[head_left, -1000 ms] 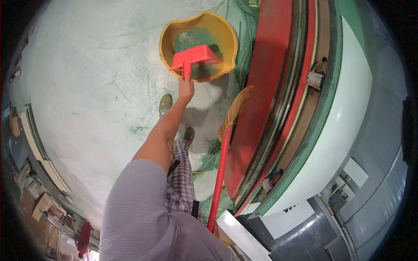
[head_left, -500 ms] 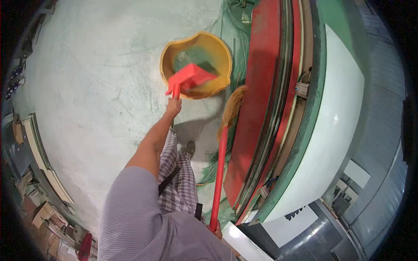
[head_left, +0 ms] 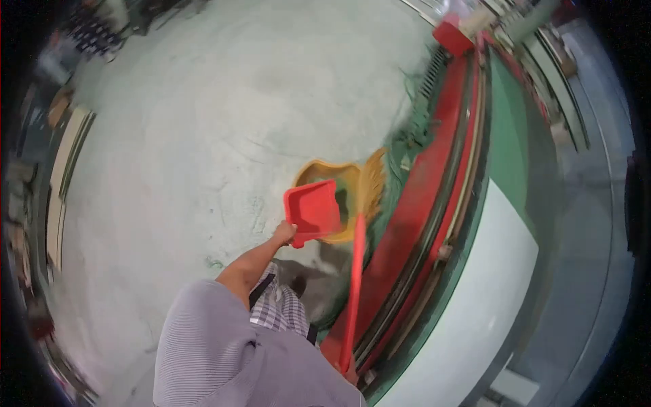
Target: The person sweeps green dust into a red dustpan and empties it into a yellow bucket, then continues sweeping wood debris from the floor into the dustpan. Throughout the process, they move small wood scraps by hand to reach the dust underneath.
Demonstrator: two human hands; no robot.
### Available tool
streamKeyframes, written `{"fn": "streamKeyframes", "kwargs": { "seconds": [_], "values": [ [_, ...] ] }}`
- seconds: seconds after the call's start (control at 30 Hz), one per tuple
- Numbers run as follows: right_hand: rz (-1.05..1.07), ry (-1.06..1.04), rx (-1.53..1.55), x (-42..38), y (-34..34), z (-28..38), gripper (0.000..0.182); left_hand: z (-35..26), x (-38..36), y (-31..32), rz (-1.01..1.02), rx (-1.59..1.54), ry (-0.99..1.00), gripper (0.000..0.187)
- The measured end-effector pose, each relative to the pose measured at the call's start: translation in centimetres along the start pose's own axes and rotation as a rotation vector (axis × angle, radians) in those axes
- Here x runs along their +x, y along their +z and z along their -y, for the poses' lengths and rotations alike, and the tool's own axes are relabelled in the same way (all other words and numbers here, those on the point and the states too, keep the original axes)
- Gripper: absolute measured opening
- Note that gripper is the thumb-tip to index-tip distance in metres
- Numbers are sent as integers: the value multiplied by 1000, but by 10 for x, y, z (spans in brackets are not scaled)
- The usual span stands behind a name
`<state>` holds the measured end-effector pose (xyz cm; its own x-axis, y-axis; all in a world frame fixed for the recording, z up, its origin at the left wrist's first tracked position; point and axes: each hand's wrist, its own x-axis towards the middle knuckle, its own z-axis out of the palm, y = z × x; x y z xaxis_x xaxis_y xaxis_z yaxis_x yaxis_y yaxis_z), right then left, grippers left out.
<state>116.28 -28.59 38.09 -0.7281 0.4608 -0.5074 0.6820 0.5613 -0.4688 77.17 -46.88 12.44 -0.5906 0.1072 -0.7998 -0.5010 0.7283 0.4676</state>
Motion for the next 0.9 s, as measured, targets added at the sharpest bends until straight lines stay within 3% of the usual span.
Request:
{"fn": "streamKeyframes", "kwargs": {
  "seconds": [0.07,0.1,0.13,0.17,0.2,0.23,0.27,0.3,0.43,0.5,0.53,0.57,0.63,0.67,0.7,0.77,0.83,0.87,0.9],
  "values": [
    [28,-35,5,34,-17,28,49,7,-11,10,-227,509,493,16],
    [46,-35,19,48,-23,36,48,0,-20,20,-205,199,423,14],
    [115,-111,3,60,-17,21,48,-35,-70,5,-108,448,463,13],
    [-47,-256,-19,76,0,5,45,-35,-61,29,-245,349,561,11],
    [-208,-406,-26,89,8,-7,42,-53,-76,34,-142,29,547,21],
    [-147,-482,-36,101,6,-16,42,-65,-46,84,-163,-899,207,24],
    [-81,-540,-44,115,3,-24,42,-103,-133,36,64,-710,149,24],
    [-19,-596,-58,130,-3,-26,41,-106,-111,56,191,-825,227,25],
    [210,-766,-113,219,-20,3,41,-51,-116,57,99,-1084,78,25],
    [302,-819,-134,249,-9,31,40,-9,-128,59,112,-1199,-6,26],
    [337,-851,-147,228,6,31,40,58,-164,63,122,-1256,-32,26],
    [380,-869,-166,231,13,45,40,74,-172,56,144,-1315,-70,27],
    [455,-898,-190,234,25,82,40,146,-199,42,125,-1494,-374,33],
    [487,-911,-202,234,37,99,40,185,-226,36,143,-1691,-394,34],
    [518,-923,-212,233,50,118,39,221,-254,35,163,-1885,-408,37],
    [579,-946,-236,209,85,165,39,309,-288,43,180,-2202,-229,37],
    [653,-978,-217,188,144,210,39,368,-336,53,-43,-2437,59,34],
    [694,-985,-216,169,178,230,39,374,-393,34,-284,-2518,-73,29],
    [729,-982,-224,146,208,252,38,412,-414,23,-287,-2654,-132,28]
  ]
}}
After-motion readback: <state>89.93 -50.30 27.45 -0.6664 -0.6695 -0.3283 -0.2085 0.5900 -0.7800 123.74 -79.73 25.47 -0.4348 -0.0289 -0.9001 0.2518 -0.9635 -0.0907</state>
